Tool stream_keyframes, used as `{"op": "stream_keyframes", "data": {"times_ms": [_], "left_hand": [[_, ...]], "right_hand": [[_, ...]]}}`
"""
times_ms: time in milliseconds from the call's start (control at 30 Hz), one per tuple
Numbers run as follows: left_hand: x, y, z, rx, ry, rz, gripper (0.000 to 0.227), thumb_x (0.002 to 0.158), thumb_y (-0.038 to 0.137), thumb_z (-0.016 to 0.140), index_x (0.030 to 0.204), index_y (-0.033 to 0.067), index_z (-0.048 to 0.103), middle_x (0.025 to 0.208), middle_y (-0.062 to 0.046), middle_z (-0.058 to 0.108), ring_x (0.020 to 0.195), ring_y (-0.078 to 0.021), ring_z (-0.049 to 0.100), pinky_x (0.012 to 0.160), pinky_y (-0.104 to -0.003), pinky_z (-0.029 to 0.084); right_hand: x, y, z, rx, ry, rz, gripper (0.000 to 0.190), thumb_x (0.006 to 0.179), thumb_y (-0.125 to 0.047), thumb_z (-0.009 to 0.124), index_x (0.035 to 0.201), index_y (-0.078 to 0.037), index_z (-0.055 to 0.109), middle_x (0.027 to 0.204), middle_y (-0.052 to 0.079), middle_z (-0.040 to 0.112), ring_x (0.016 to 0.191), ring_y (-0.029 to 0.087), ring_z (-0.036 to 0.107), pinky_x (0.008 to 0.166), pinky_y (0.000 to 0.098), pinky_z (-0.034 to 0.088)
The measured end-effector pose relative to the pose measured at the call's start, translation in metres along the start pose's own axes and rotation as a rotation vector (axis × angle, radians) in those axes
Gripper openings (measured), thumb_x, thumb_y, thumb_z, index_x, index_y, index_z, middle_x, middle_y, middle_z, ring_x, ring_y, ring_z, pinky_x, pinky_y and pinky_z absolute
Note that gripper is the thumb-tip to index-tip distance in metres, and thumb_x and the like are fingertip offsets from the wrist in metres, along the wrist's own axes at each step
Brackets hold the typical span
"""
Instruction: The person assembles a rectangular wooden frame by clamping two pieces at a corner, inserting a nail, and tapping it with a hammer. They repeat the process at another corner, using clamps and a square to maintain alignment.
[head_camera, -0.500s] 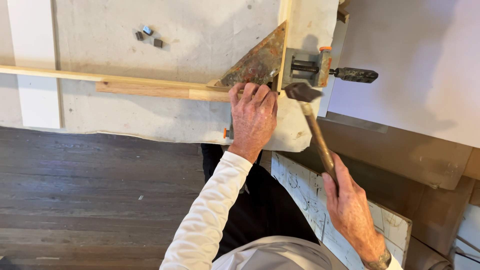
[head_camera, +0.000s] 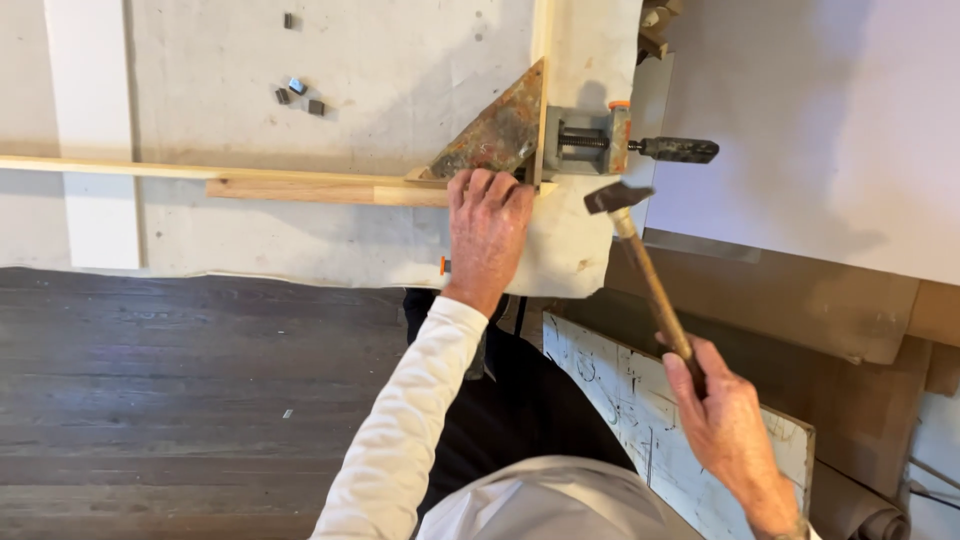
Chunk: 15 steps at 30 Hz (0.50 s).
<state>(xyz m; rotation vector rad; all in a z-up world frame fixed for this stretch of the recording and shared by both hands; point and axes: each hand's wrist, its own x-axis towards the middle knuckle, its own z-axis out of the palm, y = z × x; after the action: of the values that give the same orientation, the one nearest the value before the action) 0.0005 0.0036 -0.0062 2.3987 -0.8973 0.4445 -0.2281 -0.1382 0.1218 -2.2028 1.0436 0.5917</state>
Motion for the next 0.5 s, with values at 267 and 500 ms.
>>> {"op": "stream_keyframes", "data": {"times_ms": [267,500], "left_hand": [[0.010,-0.016,-0.016,0.180,-0.231,0.031,0.093,0.071,0.058,0.087,0.137,0.0157,0.038,0.141,-0.012,0.029,0.130,-0.0306,0.032,0.108,-0.052,0.031],[0.016,-0.022,-0.017,0.318,-0.299,0.022,0.113,0.056,0.063,0.088,0.146,0.0210,0.033,0.155,-0.007,0.028,0.130,-0.0318,0.041,0.095,-0.050,0.044]], "right_hand": [[-0.028,0.002,-0.009,0.246,0.072,-0.138,0.035,0.096,-0.015,0.048,0.131,-0.010,0.048,0.063,0.004,0.054,0.041,0.017,0.050,0.040,0.0333,0.048],[-0.024,-0.009,0.013,0.068,-0.027,-0.014,0.028,0.099,-0.032,0.044,0.115,-0.014,0.057,0.054,0.004,0.043,0.045,0.019,0.036,0.047,0.0364,0.036]]}}
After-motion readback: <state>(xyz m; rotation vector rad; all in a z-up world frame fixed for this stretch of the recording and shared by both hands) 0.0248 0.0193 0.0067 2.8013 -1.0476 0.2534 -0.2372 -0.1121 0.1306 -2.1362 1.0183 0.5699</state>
